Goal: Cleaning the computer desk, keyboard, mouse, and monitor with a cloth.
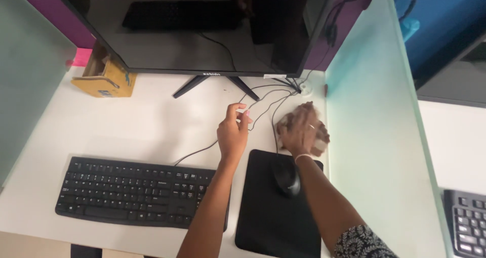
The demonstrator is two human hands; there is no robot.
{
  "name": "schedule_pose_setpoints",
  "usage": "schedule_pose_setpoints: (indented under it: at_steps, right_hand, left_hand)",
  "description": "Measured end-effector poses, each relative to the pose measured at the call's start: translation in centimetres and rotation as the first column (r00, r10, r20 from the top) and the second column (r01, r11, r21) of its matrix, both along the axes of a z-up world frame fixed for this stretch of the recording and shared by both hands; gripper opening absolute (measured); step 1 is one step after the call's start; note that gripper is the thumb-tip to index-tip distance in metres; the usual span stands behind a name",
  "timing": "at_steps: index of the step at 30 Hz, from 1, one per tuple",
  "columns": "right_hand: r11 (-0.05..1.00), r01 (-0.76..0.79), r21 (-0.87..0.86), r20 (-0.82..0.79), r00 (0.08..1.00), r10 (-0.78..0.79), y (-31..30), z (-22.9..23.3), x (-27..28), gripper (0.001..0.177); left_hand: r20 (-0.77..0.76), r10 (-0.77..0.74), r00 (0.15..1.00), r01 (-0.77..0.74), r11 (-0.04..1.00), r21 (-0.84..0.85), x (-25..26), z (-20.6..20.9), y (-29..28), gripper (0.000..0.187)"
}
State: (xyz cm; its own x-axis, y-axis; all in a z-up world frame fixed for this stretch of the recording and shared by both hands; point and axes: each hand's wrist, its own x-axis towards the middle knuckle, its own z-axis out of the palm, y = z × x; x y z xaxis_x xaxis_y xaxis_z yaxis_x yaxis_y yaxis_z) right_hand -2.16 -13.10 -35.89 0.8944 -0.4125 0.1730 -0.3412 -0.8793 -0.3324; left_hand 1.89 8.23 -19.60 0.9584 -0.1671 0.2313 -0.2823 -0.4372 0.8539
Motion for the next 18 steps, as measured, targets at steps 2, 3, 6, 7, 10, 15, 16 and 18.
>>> schedule_pose_setpoints:
  at_steps: [2, 3, 6, 7, 10, 15, 16, 18]
  right_hand:
    - [0.992, 0.106, -0.074, -0.081, 0.990, -0.112, 1.0, 1.8, 0.8, 0.092]
    - [0.985, 0.129, -0.117, -0.175, 0.973, -0.149, 0.9, 1.3, 0.8, 0.087]
    - [0.982, 0.017, -0.190, -0.184, 0.981, -0.053, -0.3, -3.2, 2.1, 0.080]
    - [0.968, -0.104, -0.226, -0.098, 0.992, 0.083, -0.9, -5.2, 3.0, 0.079]
    - [0.981, -0.146, -0.126, 0.111, 0.981, 0.160, -1.1, -5.8, 5.8, 0.072]
    - [0.985, 0.065, -0.160, 0.036, 0.998, -0.060, 1.5, -3.0, 9.0, 0.072]
    - [0.967, 0.168, -0.192, 0.097, 0.984, -0.151, 2.0, -2.7, 9.6, 0.073]
    - [0.970, 0.183, -0.160, 0.102, 0.981, -0.168, 2.1, -2.1, 10.2, 0.073]
  left_hand:
    - [0.028, 0.004, 1.000, -0.004, 1.000, 0.003, 0.4, 0.4, 0.4, 0.019]
    - [-0.006, 0.000, 1.000, 0.000, 1.000, 0.004, 0.3, 0.5, 0.5, 0.019]
    - [-0.054, 0.004, 0.999, -0.005, 1.000, -0.005, 0.4, 0.2, 0.7, 0.019]
    - [-0.061, 0.008, 0.998, -0.009, 1.000, -0.014, 0.6, 0.0, 0.6, 0.020]
    - [-0.077, 0.021, 0.997, -0.022, 1.000, -0.022, 0.5, -0.1, 0.6, 0.019]
    - [-0.088, 0.013, 0.996, -0.014, 1.000, -0.014, 0.2, -0.4, 1.2, 0.020]
    - [-0.077, 0.013, 0.997, -0.013, 1.000, -0.008, 0.2, -0.4, 1.3, 0.021]
    - [-0.087, 0.015, 0.996, -0.015, 1.000, -0.001, 0.3, -0.1, 1.5, 0.021]
